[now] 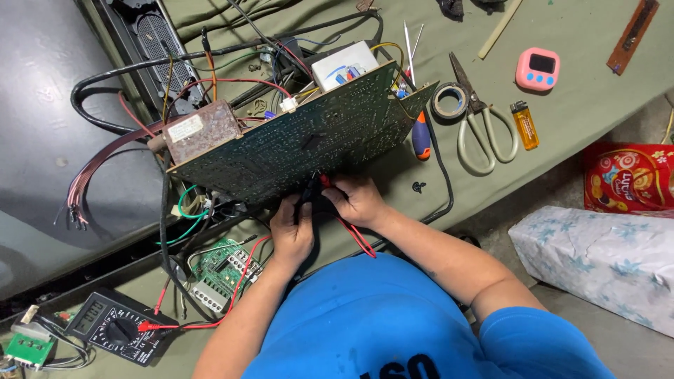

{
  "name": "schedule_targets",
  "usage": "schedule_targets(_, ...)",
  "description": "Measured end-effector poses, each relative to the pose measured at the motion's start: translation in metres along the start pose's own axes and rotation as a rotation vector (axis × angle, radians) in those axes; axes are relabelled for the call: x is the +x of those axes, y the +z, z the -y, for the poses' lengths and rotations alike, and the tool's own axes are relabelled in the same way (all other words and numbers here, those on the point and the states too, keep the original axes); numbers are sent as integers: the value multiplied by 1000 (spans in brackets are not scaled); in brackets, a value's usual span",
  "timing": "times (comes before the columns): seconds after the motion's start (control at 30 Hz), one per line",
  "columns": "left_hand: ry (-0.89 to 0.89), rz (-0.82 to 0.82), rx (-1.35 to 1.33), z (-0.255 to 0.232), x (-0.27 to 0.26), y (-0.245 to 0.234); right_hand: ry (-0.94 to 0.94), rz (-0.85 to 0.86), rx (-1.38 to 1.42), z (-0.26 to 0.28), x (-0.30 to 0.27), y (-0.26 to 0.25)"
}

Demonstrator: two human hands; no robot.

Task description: The person uses a multimeter to test a circuit board removed from a television. They hold the multimeter probes against various points on the board while checking the digital display for readings. The person also handles the circuit board and the multimeter throughout the process.

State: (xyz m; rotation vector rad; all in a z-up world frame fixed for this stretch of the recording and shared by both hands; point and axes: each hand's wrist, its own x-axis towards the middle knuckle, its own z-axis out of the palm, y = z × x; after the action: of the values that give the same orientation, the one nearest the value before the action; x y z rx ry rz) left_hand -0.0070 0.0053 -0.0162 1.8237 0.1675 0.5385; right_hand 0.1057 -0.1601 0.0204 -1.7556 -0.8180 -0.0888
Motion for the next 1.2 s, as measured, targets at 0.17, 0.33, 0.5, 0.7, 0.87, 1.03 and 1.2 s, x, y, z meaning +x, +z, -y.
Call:
schedule_targets(0.17,11,-4,-2,0,0,0,-29,-21,20,2,4,1)
schedule_targets(0.33,-6,-1,-16,3,-1,-1,-33,11,3,17,15,-3)
schedule_targets(0.5,-15,-5,-7,-3,1,1,-13,0,20,3,7,-1)
schedule_targets(0.7,-26,-15,17,-2,1,0,-21,-5,-2,9,11,-1)
schedule_targets(0.87,-27,-8,18,-14,6,-2,-35,-7,-20,12,15,-3)
schedule_targets(1.03,-46,-28,43,-19,8,1,-27,37,-20,8,11,-2)
schedule_targets(1.2,-42,-49,71,-27,10,1,-7,67,-47,-15,-9,1)
